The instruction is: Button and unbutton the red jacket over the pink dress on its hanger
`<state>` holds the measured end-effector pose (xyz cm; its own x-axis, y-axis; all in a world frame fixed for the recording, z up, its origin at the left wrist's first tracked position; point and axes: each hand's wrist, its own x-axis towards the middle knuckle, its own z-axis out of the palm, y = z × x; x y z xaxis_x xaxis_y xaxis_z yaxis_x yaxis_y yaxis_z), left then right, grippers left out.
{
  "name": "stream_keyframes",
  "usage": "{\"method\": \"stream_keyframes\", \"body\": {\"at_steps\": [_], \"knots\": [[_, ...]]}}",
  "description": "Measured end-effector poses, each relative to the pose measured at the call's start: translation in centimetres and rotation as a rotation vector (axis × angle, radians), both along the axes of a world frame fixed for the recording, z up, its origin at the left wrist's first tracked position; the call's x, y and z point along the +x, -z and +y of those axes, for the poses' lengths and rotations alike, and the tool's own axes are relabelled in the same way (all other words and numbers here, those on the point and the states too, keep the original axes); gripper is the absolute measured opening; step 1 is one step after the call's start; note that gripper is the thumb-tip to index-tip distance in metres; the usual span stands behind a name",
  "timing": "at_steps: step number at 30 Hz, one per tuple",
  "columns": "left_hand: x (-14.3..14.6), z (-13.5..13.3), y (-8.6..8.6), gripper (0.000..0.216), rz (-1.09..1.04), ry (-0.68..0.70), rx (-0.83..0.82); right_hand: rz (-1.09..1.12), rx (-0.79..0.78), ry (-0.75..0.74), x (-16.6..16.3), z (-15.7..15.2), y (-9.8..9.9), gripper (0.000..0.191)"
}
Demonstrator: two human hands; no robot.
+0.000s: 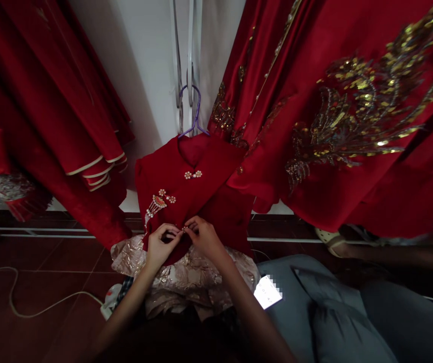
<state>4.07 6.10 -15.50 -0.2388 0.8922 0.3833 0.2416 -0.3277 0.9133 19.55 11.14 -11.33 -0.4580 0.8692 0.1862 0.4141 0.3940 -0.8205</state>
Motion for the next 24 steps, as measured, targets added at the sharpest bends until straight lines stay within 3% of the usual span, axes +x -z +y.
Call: {"method": "stream_keyframes", "body": {"at_steps": [5, 9, 12, 16, 24], "knots": [[-1.1, 0.7, -2.0, 0.030, -0.324, 0.208, -0.170, 0.039, -0.141, -0.195, 2.3, -0.5, -3.1, 0.020], [-1.3, 2.8, -4.1, 0.038, -0.685, 0.168, -0.200, 0.030, -0.213, -0.281, 3.7, -1.3, -5.2, 0.026], [-1.2, 4.3, -5.4, 0.037, -0.841, 0.166, -0.160, 0.034, -0.226, -0.274, 3.8, -1.4, -5.5, 0.027], [-1.5, 4.9, -6.2, 0.038, -0.864, 0.205, -0.172, 0.031, -0.226, -0.268, 3.5, -1.2, -5.0, 0.026], [-1.8, 5.6, -5.7, 0.028, -0.742, 0.059, -0.167, 0.012, -0.244, -0.266, 3.3, -1.2, -4.8, 0.028]]}}
